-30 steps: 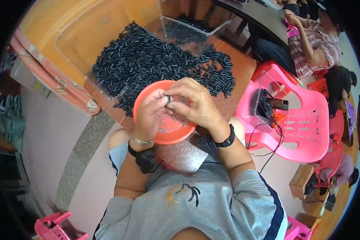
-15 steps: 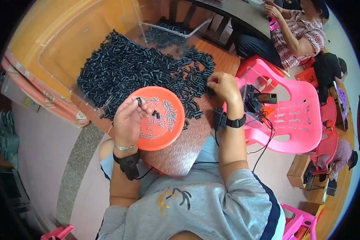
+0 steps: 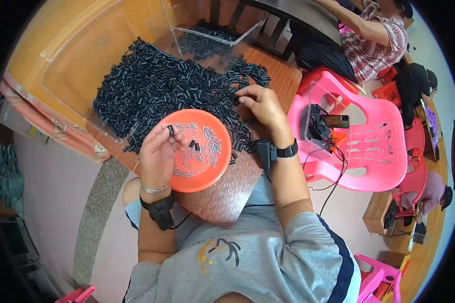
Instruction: The person assembles small components by picking up black plastic pieces and inserting metal pins into them by hand.
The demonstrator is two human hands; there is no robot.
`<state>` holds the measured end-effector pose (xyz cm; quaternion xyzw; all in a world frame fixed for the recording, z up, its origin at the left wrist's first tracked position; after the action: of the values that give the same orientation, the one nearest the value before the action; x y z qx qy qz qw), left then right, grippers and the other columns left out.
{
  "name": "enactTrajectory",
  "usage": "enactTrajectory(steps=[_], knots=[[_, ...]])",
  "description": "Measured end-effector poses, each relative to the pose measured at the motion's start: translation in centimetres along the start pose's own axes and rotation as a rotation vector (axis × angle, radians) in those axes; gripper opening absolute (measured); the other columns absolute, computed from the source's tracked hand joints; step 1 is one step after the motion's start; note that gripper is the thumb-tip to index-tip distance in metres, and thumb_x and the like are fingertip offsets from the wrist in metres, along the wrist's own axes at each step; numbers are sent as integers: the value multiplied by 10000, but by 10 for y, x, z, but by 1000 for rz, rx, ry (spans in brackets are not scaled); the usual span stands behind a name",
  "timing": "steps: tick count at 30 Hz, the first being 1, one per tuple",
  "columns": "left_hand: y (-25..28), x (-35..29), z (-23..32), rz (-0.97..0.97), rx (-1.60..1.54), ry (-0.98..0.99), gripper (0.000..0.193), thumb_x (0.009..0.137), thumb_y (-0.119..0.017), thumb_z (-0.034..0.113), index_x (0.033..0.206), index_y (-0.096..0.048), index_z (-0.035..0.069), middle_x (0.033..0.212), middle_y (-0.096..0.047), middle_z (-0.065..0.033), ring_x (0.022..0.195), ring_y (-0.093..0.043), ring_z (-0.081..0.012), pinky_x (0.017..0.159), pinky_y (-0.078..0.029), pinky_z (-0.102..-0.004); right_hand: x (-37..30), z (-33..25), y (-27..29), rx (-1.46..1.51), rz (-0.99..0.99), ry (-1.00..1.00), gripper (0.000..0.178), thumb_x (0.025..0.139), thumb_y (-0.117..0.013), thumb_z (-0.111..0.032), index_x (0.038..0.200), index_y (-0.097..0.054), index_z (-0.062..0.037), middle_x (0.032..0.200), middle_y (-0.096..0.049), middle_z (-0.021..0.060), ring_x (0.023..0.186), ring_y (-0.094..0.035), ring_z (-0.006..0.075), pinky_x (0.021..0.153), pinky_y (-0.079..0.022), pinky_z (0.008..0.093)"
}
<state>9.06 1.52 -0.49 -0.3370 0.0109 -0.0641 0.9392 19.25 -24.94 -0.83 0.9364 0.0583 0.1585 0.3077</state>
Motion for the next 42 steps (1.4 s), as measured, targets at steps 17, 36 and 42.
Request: enactTrajectory(steps=[17,36,42], knots=[[4,1,0,-9,-9,19,146,908,-467,156,908,-513,17,835,-542,-86,787,-546,-203,692,-420,-292,-7,15,36,-48,151,-53,177,767,-647,-133,904,-678,-26,805,-672,134,763,-657,243,692,-498,333],[-5,-29,20,-23,-4,-13,172,890,-490,183,890,-496,11,771,-489,-88,739,-493,-225,671,-402,-315,-54,44,76,46,-94,-173,89,812,-629,-40,885,-654,4,795,-652,64,735,-599,110,663,-481,255],[6,-49,34,112,11,-38,155,882,-498,163,876,-484,8,774,-454,-84,708,-441,-202,631,-386,-306,-49,55,62,-25,-47,-143,132,760,-651,-121,851,-657,-26,733,-659,130,657,-647,244,617,-494,348]])
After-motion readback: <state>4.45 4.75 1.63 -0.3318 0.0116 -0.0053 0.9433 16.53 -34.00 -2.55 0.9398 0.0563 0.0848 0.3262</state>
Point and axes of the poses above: each hand's wrist, its own x-axis towards the middle knuckle, its own y-axis out of the back of the hand, z = x × y, the point moved 1 cm from there along x, towards the middle knuckle
